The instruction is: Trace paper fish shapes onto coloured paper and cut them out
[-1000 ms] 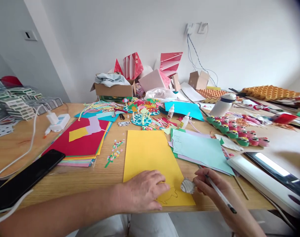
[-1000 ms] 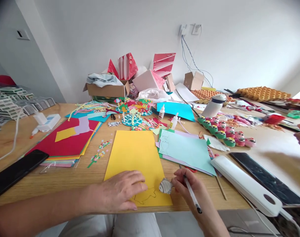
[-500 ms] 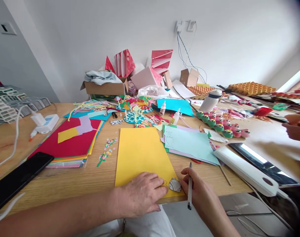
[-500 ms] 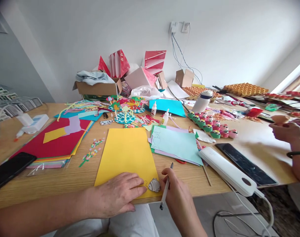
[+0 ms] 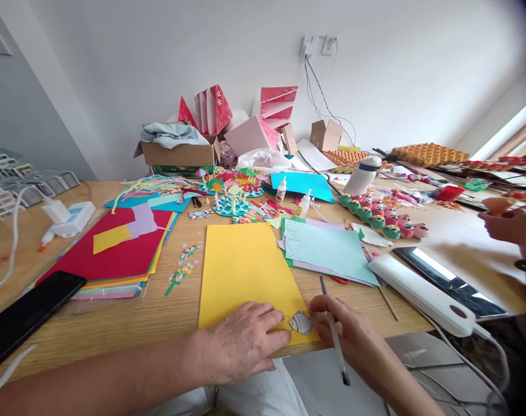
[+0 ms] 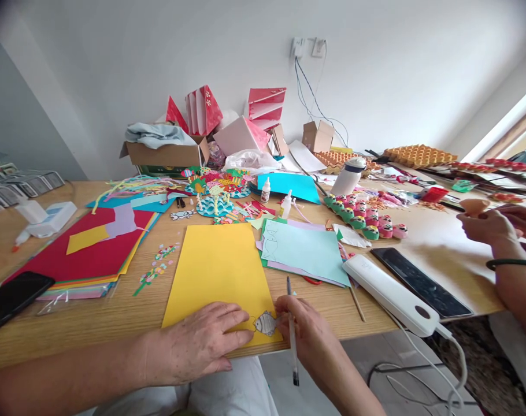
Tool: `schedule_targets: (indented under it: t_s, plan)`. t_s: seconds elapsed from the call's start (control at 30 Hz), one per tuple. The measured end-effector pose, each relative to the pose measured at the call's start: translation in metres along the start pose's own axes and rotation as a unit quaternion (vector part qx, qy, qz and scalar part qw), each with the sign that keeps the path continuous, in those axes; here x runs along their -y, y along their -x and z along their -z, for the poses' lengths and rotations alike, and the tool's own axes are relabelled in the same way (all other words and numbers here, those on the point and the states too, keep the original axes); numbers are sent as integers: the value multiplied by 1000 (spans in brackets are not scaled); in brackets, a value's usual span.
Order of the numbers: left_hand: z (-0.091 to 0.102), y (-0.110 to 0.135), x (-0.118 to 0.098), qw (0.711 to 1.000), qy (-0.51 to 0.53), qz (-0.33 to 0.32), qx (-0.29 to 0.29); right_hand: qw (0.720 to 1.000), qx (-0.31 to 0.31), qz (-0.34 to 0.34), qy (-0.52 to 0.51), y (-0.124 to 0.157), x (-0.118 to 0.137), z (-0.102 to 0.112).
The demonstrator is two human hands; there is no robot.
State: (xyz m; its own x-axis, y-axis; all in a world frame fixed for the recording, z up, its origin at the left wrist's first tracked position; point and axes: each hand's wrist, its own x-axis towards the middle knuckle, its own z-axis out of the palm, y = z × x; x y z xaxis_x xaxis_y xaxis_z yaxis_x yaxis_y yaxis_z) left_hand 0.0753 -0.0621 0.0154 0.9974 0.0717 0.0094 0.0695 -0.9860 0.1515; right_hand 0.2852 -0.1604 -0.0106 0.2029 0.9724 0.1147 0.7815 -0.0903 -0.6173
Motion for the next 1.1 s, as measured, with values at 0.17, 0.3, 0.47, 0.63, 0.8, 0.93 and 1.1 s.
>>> schedule_targets:
  t_s: [0.17,0.3,0.47,0.63,0.8,0.93,1.1]
  plan:
    - [-8,4,2,1000,-3,-9,-6,999,21,40,13,-3,2,-4]
    - [-10,6,1,1000,-2,-6,-6,999,8,24,46,-1,-1,-5]
    - [-8,6,-1,1000,-2,-3,-9,997,-30,6,67,4,3,-15]
    - [-8,5,-1,1000,-6,-1,-8,998,-10,-7,61,3,12,-20]
    - [-12,7,-1,1000,12,0,-11,999,-14,-19,30,-1,12,-12]
    - [-15,9,6,998,28,41,-43,1000,8,17,21,-4,8,-12]
    - [-8,20,26,992,31,101,-69,999,8,26,45,-4,7,-18]
